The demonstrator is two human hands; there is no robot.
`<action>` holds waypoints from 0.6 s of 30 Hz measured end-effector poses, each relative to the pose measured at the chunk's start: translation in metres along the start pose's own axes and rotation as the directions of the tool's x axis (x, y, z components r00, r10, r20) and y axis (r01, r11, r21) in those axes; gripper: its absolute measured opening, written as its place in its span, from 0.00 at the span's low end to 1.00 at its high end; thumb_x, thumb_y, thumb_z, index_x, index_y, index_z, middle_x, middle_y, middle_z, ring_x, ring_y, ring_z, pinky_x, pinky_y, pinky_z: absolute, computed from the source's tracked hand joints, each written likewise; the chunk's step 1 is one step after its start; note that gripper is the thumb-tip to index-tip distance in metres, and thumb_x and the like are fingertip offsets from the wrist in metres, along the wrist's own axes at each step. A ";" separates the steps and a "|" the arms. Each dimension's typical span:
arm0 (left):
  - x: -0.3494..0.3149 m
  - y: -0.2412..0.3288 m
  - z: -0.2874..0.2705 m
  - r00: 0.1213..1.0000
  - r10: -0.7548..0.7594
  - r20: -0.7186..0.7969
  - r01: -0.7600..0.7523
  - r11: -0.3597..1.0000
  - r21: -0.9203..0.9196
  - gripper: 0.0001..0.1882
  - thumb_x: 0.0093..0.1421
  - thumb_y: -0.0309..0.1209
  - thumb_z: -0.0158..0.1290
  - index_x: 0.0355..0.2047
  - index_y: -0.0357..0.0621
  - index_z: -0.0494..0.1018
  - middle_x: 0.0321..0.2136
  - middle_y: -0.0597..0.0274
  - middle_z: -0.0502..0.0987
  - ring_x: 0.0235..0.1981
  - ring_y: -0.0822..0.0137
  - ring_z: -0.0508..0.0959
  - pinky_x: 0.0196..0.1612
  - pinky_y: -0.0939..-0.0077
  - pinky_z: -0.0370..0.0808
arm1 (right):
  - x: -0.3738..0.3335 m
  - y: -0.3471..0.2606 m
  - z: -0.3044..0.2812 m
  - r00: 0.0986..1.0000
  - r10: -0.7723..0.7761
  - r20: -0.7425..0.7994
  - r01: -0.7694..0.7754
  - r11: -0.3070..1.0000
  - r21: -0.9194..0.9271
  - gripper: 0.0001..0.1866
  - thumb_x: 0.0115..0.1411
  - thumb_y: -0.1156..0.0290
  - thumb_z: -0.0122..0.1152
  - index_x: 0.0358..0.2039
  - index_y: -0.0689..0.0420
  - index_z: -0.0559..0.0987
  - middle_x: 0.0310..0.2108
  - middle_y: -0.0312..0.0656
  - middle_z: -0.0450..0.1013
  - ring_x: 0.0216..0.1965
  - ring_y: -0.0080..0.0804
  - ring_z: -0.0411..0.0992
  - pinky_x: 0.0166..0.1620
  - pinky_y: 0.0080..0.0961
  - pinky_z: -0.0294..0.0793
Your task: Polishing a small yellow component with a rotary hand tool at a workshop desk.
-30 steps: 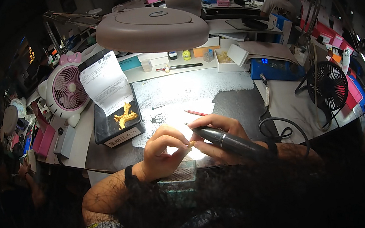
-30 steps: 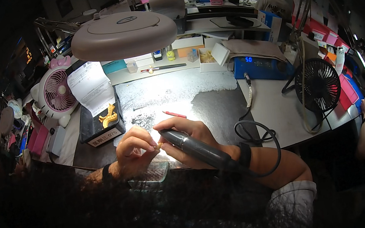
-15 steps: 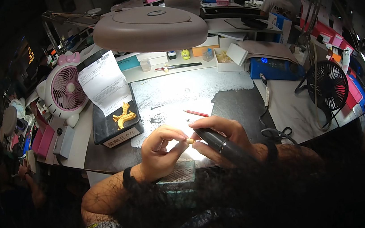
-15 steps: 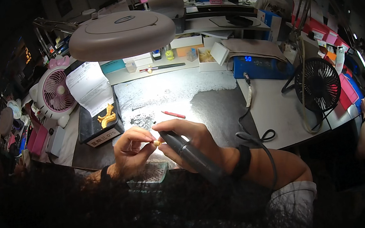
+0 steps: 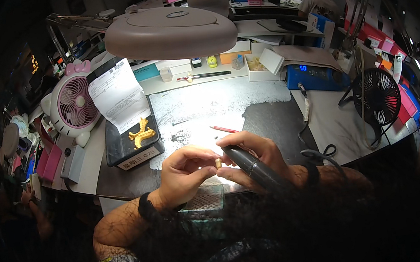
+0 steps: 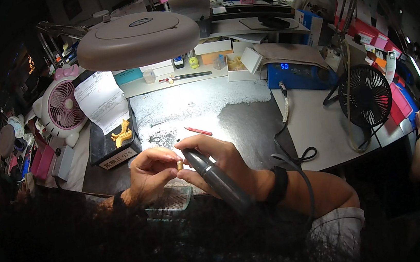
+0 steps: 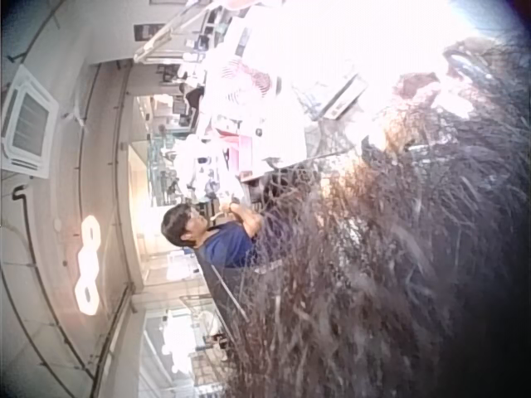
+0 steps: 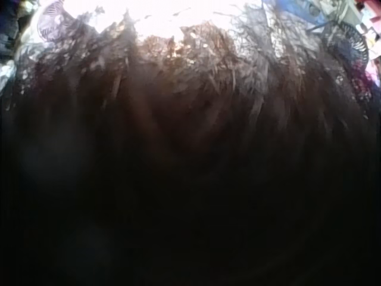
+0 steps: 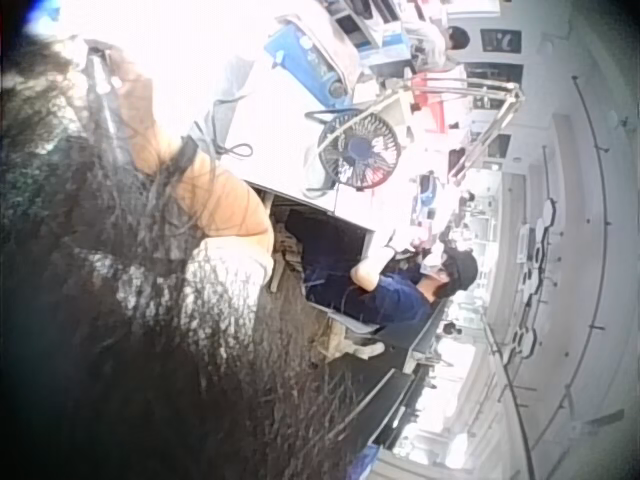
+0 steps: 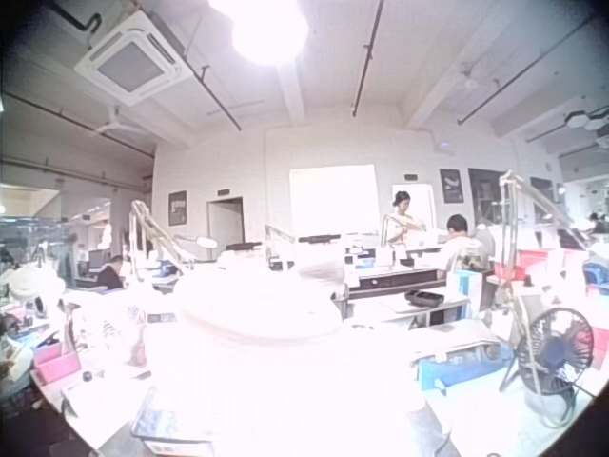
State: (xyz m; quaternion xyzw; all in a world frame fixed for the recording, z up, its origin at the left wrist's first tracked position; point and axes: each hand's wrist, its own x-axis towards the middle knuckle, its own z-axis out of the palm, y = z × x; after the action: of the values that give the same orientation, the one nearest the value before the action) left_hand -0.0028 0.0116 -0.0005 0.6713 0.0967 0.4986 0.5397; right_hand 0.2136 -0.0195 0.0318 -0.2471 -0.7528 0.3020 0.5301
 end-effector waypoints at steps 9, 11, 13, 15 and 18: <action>0.004 0.006 0.002 0.988 -0.149 0.045 0.155 0.954 -0.256 0.13 0.59 0.13 0.58 0.44 0.33 0.72 0.46 0.50 0.79 0.47 0.63 0.81 0.54 0.67 0.79 | -0.001 0.006 0.002 0.999 0.051 -0.010 -0.050 0.996 0.071 0.26 0.52 0.73 0.77 0.49 0.64 0.75 0.34 0.42 0.76 0.32 0.23 0.76 0.36 0.20 0.77; 0.001 0.000 -0.005 0.984 -0.154 0.088 0.174 0.939 -0.298 0.12 0.60 0.14 0.58 0.44 0.33 0.72 0.46 0.49 0.79 0.47 0.63 0.81 0.52 0.68 0.80 | 0.000 0.004 0.003 0.998 0.056 -0.003 -0.056 0.996 0.072 0.26 0.52 0.72 0.77 0.49 0.64 0.75 0.34 0.42 0.76 0.33 0.23 0.76 0.36 0.20 0.76; 0.001 -0.001 -0.007 0.977 -0.192 0.090 0.211 0.930 -0.301 0.12 0.61 0.14 0.58 0.44 0.34 0.73 0.46 0.49 0.79 0.47 0.63 0.81 0.52 0.68 0.80 | -0.001 0.006 0.002 0.998 0.068 0.000 -0.068 0.996 0.061 0.27 0.52 0.72 0.78 0.49 0.63 0.74 0.34 0.42 0.76 0.33 0.23 0.76 0.36 0.21 0.76; 0.001 -0.001 -0.007 0.969 -0.228 0.093 0.245 0.921 -0.303 0.11 0.61 0.15 0.57 0.44 0.34 0.73 0.46 0.50 0.79 0.48 0.63 0.81 0.52 0.68 0.80 | -0.002 0.007 0.001 0.990 0.138 0.022 -0.140 0.987 0.074 0.28 0.51 0.72 0.78 0.50 0.62 0.74 0.34 0.41 0.77 0.33 0.23 0.76 0.37 0.20 0.77; 0.001 0.002 -0.004 0.965 -0.258 0.039 0.259 0.930 -0.260 0.09 0.62 0.16 0.57 0.43 0.33 0.74 0.45 0.50 0.80 0.48 0.64 0.80 0.52 0.68 0.79 | 0.000 0.002 -0.001 0.993 0.115 0.041 -0.116 0.992 0.037 0.28 0.51 0.72 0.78 0.50 0.61 0.74 0.35 0.41 0.77 0.34 0.23 0.77 0.38 0.21 0.77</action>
State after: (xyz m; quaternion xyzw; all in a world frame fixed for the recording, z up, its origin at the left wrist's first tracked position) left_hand -0.0061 0.0138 0.0008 0.5763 0.1162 0.4303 0.6850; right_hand 0.2150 -0.0173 0.0306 -0.2738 -0.7413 0.3519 0.5017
